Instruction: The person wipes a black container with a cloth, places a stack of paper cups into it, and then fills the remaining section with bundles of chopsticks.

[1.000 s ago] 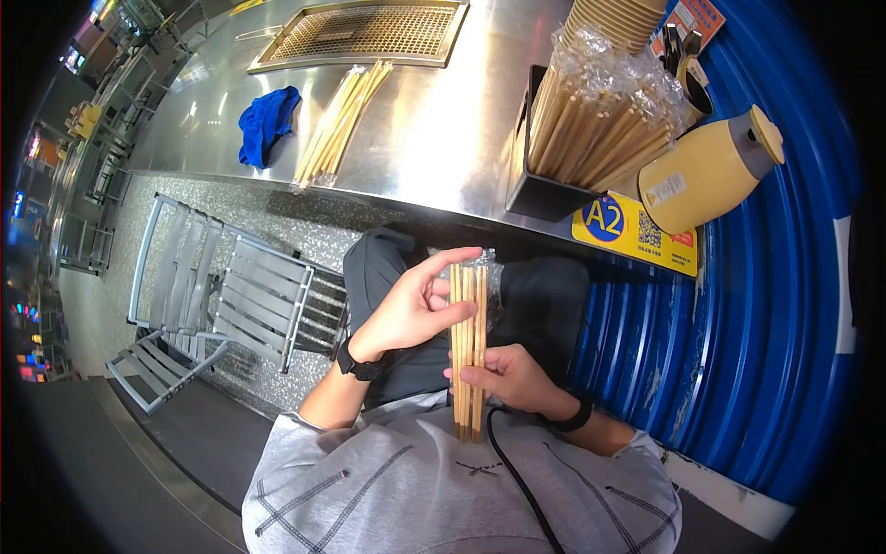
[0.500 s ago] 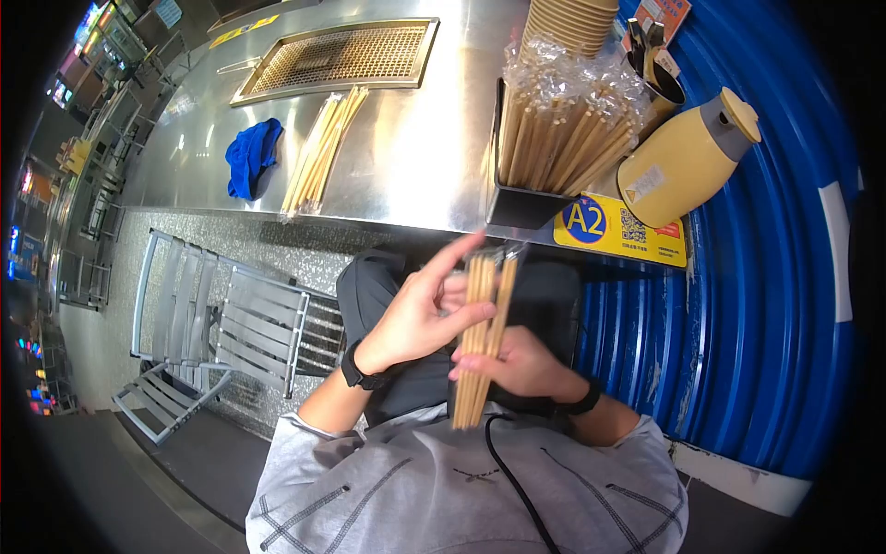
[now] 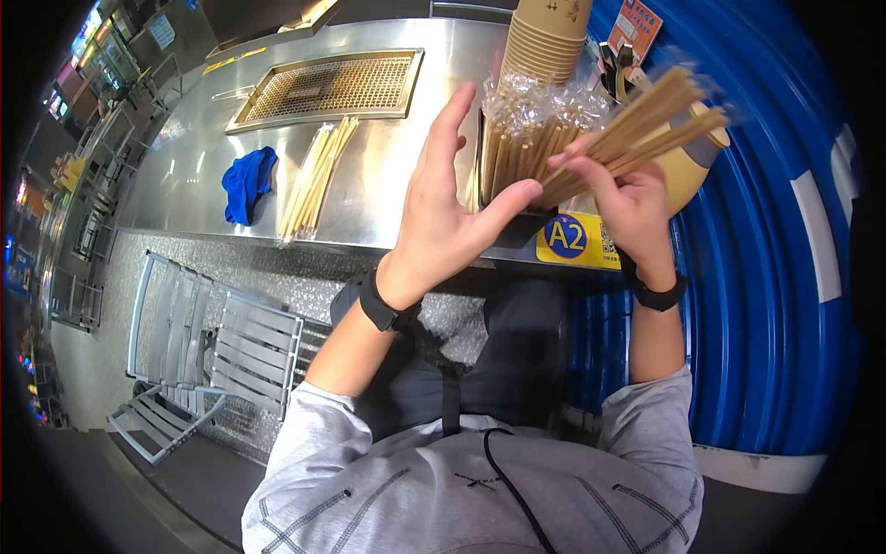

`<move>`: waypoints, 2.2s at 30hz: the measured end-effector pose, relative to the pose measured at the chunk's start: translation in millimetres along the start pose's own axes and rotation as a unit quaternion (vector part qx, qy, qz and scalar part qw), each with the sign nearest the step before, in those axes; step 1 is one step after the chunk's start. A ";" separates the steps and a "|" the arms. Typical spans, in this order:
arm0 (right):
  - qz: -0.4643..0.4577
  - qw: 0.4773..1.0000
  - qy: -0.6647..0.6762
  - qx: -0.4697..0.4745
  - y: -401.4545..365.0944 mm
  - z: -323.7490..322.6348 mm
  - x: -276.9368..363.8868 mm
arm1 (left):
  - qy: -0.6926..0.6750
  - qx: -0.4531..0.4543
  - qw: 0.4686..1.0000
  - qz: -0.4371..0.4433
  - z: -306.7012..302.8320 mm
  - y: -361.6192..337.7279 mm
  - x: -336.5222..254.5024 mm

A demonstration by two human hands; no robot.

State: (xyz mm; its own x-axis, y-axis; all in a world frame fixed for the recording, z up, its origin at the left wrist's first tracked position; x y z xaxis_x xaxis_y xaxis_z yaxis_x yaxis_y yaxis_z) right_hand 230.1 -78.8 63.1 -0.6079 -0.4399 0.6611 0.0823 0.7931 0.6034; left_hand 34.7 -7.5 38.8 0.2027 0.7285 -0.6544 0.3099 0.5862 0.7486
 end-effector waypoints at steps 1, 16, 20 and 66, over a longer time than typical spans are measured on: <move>-0.008 0.999 -0.032 0.017 -2.9 6.1 -7.5 | 0.005 -0.003 1.000 0.028 0.4 5.2 -2.4; 0.157 0.973 0.144 0.093 -33.6 24.0 -20.6 | 0.150 0.064 0.956 0.242 27.7 51.7 -38.8; 0.191 0.953 0.212 0.105 -33.7 24.6 -44.2 | 0.075 0.090 0.961 0.252 32.6 61.5 -34.5; -0.309 0.885 -0.348 0.003 56.2 1.5 38.7 | 0.246 0.032 0.960 -0.128 -68.6 -58.7 95.0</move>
State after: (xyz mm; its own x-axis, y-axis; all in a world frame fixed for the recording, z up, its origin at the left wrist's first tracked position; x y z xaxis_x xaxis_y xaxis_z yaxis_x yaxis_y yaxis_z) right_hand 210.0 -50.7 121.9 -0.8742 -0.4271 -0.2310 -0.4396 0.4943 0.7500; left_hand -28.0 51.6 -59.9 -0.3463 0.6524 -0.6741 0.3503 0.7565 0.5522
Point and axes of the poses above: each hand's wrist, its own y-axis towards the middle knuckle, its own z-axis out of the palm, x = y × z, the point moved 2 cm from there along y, towards the middle knuckle, and after that the axes turned 10 degrees about -y, right-handed, at the moved point
